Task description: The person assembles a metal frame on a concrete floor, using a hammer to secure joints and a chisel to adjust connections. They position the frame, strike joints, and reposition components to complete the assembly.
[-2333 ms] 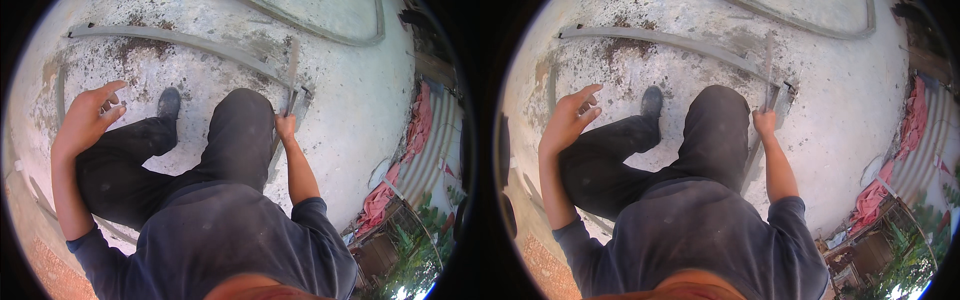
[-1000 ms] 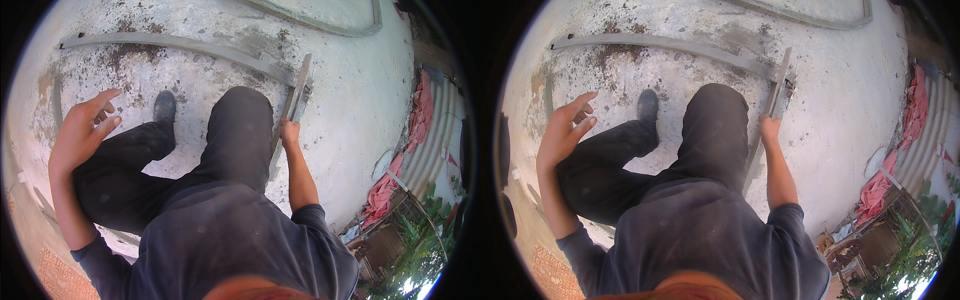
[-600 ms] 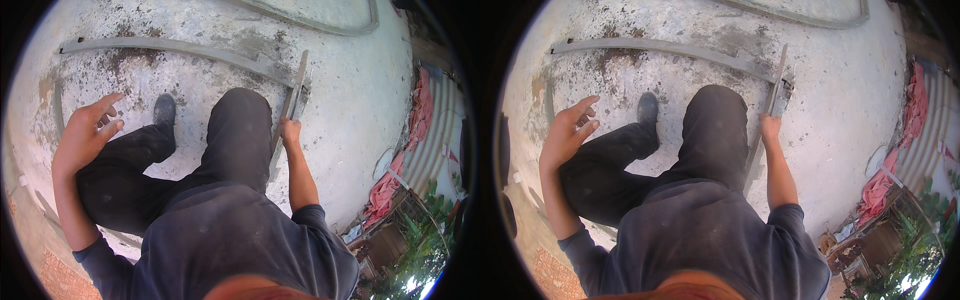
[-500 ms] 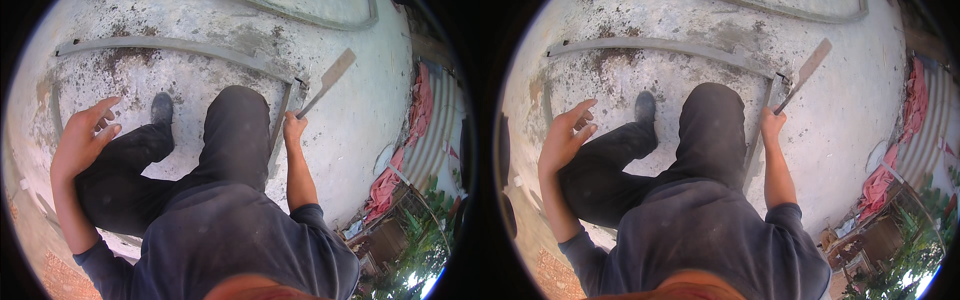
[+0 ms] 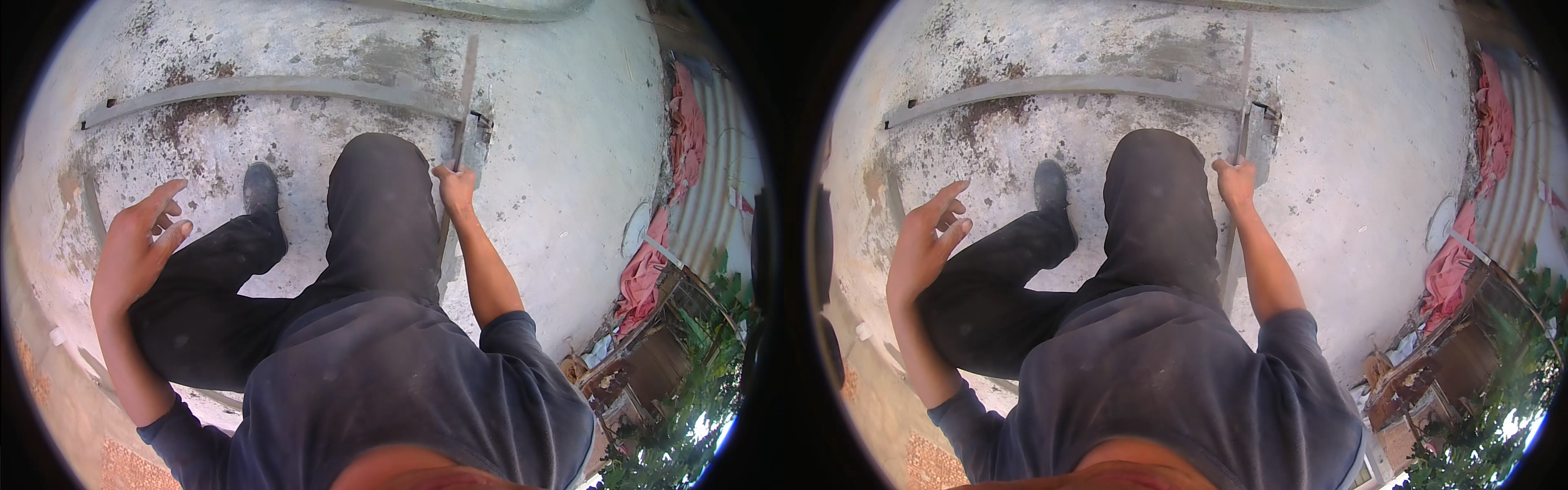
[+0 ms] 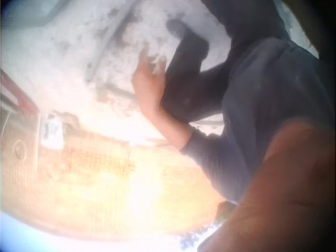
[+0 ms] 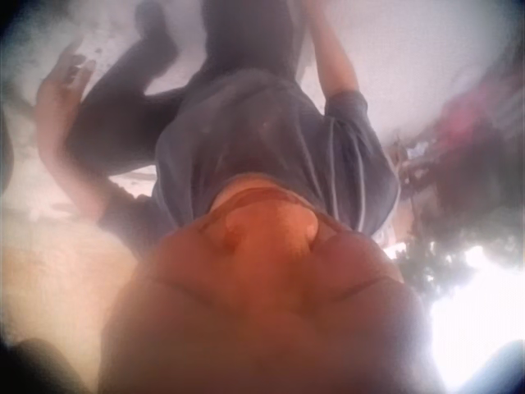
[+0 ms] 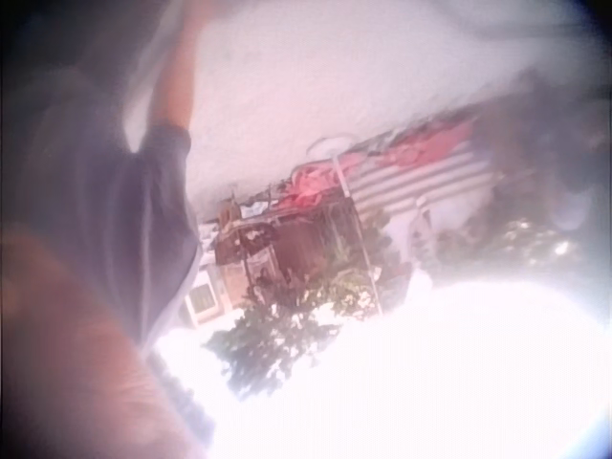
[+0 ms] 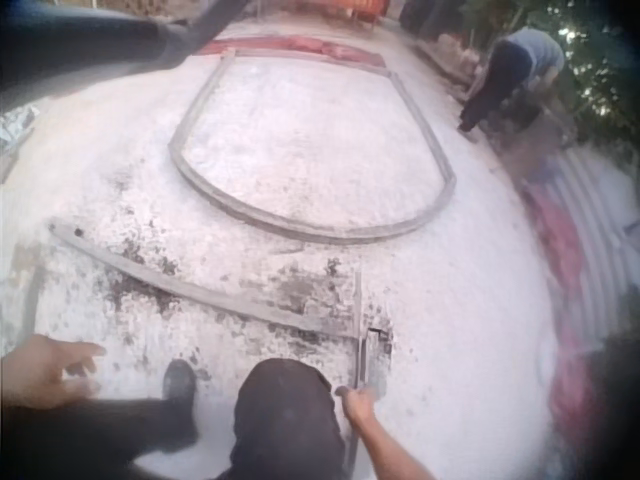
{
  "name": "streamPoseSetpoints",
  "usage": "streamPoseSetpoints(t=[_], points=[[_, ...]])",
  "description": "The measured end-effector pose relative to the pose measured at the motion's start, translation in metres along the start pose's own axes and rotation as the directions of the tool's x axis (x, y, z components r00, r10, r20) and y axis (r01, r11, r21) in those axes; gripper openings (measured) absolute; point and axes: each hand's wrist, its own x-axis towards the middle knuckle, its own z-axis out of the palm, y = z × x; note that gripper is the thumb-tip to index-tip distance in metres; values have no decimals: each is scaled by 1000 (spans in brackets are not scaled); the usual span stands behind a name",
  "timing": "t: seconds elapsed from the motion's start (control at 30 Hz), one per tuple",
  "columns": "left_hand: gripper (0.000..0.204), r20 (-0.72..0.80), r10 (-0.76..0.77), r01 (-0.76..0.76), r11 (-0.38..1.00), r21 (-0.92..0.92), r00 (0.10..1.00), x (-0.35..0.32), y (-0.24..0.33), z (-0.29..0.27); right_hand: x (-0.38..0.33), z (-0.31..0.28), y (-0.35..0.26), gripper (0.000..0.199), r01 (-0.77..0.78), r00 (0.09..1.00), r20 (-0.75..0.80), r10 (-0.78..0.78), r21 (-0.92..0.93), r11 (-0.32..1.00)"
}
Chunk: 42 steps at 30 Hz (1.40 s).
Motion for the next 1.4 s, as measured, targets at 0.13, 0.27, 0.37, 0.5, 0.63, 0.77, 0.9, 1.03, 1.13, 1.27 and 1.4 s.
streamPoseSetpoints(t=[0.13, 0.27, 0.37, 0.5, 0.63, 0.77, 0.9, 1.03, 1.13, 1.27, 1.4], points=[[51, -20, 29, -29, 999, -21, 999, 0, 2, -1, 6, -10, -31, 30, 342, 940, -56, -337, 164, 925], [52, -5, -4, 4, 999, -42, 1000, -6, 0, -6, 25, -9, 0, 21, 253, 967, 51, -250, -75, 964], [52, -43, -9, 5, 996, -89, 999, -14, -7, -5, 44, -10, 77, 19, 54, 983, 184, 24, -409, 911], [51, -54, -137, 131, 985, -109, 989, -47, -20, 0, 12, -2, 30, 20, 109, 986, 159, -51, -378, 919], [49, -99, -241, 219, 957, -192, 966, -79, -54, 15, -1, 14, -53, 20, 352, 931, 163, -325, -181, 918], [46, -352, -318, 220, 931, -291, 880, -122, -75, 32, 22, 41, -63, 24, 405, 902, 215, -376, -113, 907], [44, -549, -257, 160, 963, -218, 796, -138, -51, 24, 109, 28, 96, 30, 651, 743, 588, -320, -746, 140], [44, -606, -228, 125, 970, -208, 762, -169, -16, 9, 11, 48, -25, 19, 99, 992, 107, -66, -336, 936], [40, -649, -127, -19, 977, -213, 750, -144, -36, 15, -24, 49, -98, 22, 374, 918, 200, -344, -137, 917], [38, -539, 47, 4, 996, 93, 841, -99, -67, 38, 4, 48, -64, 25, 426, 897, 204, -393, -156, 891], [41, -389, 123, -127, 992, 17, 913, -107, -66, 54, 33, 47, 54, 24, 77, 989, 145, 4, -548, 833]])
